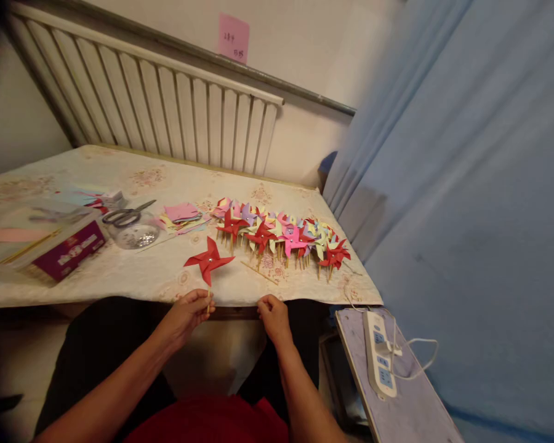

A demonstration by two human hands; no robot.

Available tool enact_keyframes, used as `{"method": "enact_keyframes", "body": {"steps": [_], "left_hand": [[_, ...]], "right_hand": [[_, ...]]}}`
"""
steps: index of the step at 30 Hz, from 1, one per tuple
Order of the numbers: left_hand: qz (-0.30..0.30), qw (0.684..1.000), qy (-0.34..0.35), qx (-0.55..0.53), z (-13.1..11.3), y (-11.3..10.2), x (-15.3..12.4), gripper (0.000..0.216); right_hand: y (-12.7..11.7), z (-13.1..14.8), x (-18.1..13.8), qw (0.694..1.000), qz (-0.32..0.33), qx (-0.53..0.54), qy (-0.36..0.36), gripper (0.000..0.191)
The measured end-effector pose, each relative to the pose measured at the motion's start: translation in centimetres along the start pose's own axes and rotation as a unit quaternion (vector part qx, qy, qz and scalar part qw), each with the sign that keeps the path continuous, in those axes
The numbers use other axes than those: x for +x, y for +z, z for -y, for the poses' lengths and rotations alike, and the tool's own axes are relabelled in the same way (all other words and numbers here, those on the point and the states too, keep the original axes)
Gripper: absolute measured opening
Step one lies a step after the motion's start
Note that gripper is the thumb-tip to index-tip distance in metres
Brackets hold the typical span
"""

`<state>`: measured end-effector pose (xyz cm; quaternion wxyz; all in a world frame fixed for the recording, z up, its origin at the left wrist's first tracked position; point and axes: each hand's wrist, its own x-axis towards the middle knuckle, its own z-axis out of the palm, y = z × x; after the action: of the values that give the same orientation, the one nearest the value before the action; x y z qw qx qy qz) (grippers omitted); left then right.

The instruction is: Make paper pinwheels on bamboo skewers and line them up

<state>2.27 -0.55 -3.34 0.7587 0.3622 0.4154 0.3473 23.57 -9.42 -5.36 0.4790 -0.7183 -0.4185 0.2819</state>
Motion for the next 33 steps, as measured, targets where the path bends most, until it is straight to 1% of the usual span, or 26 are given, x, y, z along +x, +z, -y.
{"method": "enact_keyframes", "body": {"steps": [2, 4, 6, 9, 12, 15, 18, 23, 28, 33], "left_hand": [[-0.001, 1.000, 0.004, 0.004, -0.3, -0.2, 0.3, 0.035], [-0.008, 1.000, 0.004, 0.006, -0.5, -0.3, 0.8, 0.036], [-0.012, 1.000, 0.002, 0.008, -0.8, -0.3, 1.3, 0.038], [0.001, 1.000, 0.004, 0.010, -1.1, -0.3, 2.2, 0.040], [0.017, 1.000, 0.018, 0.006, -1.4, -0.3, 3.1, 0.039], [0.024, 0.999, 0.035, 0.001, -2.0, -0.6, 4.2, 0.039], [0.032, 0.998, 0.050, -0.004, -2.9, -0.9, 5.5, 0.039], [0.022, 0.997, 0.075, -0.022, -4.8, -1.5, 8.3, 0.039], [0.019, 0.995, 0.093, -0.016, -6.6, -2.0, 11.7, 0.037], [0.008, 0.994, 0.109, -0.010, -7.6, -3.2, 14.7, 0.035]], "right_hand": [[-2.1, -1.2, 0.4, 0.995, -0.055, -0.077, -0.044, 0.023], [-3.9, -2.6, 0.5, 0.974, -0.107, -0.163, -0.114, 0.026], [-5.1, -4.0, 0.4, 0.949, -0.143, -0.237, -0.149, 0.028], [-5.3, -5.5, 0.0, 0.918, -0.153, -0.325, -0.166, 0.028], [-4.3, -5.7, -0.1, 0.904, -0.129, -0.370, -0.173, 0.023], [-3.3, -5.3, 0.1, 0.901, -0.099, -0.387, -0.171, 0.021], [-3.1, -5.0, 0.3, 0.899, -0.083, -0.394, -0.172, 0.020], [-3.0, -5.2, 0.7, 0.901, -0.088, -0.387, -0.177, 0.021], [-2.6, -5.4, 1.0, 0.906, -0.092, -0.367, -0.190, 0.023], [-2.2, -5.3, 1.0, 0.913, -0.086, -0.355, -0.184, 0.022]]}}
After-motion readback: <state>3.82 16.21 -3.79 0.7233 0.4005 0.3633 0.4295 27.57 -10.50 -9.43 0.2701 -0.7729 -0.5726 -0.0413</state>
